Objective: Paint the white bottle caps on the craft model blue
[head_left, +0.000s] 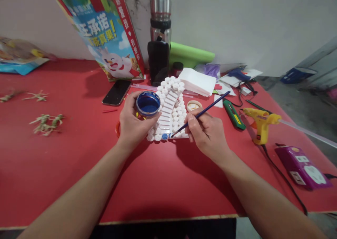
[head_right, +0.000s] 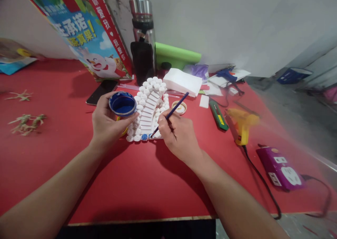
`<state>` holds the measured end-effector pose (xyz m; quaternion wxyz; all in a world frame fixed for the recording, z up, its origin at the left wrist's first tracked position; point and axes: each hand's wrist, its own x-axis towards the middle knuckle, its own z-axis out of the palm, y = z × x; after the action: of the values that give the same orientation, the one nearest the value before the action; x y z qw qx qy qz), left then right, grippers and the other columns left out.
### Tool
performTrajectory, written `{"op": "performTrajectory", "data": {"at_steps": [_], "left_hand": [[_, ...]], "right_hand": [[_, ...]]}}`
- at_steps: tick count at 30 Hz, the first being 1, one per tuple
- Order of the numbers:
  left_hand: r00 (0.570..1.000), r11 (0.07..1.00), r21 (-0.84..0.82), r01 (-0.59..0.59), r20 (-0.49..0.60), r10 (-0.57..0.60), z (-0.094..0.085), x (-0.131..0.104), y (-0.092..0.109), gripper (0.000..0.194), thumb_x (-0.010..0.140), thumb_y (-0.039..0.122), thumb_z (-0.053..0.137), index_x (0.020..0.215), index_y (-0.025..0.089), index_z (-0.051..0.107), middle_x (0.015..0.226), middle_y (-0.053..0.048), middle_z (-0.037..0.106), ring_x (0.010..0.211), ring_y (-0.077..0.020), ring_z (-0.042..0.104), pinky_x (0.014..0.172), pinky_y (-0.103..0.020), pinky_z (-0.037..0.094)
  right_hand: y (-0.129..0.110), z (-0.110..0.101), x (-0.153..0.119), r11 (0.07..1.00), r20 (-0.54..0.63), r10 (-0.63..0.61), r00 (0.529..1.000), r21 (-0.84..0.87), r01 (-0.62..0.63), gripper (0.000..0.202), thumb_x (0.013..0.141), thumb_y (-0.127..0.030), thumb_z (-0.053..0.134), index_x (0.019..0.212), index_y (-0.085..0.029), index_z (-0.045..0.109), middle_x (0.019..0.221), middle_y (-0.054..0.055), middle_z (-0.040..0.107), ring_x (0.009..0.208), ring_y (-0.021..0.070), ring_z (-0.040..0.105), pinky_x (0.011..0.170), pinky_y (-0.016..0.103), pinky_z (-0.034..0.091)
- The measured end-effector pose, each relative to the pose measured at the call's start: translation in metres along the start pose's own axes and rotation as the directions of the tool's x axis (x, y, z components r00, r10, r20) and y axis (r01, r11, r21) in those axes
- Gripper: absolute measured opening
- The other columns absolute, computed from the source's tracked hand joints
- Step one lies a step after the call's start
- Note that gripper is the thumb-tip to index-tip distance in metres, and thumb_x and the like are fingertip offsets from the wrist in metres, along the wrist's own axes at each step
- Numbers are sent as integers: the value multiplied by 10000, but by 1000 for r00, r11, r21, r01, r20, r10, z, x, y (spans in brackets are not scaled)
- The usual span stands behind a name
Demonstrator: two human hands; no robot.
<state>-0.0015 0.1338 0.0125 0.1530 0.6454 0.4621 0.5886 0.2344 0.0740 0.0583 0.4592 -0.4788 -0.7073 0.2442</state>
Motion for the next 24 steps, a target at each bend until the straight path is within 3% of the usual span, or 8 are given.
{"op": "performTrajectory", "data": {"at_steps": [11,24], "left_hand": [[999,998,-57,-34,-3,34,0,-1,-2,632,789,296,975,1351,256,689,1294,-68,791,1204,-307,788,1134,-484,665],[1000,999,-33,-19,6,19,0,-1,-3,641,787,310,958,1361,254,678,1321,-76,791,1223,-306,782,1111,-468,671]], "right_hand": [[0,-3,1,999,-7,-40,999,-17,40,345,1139,-379,563,823,-252,615,680,-1,678,606,154,654,588,310,458],[3,-4,2,1000,-18,8,1000,10,-8,319,1134,-416,583,852,-268,578,659,-6,660,567,155,627,556,303,441]]}}
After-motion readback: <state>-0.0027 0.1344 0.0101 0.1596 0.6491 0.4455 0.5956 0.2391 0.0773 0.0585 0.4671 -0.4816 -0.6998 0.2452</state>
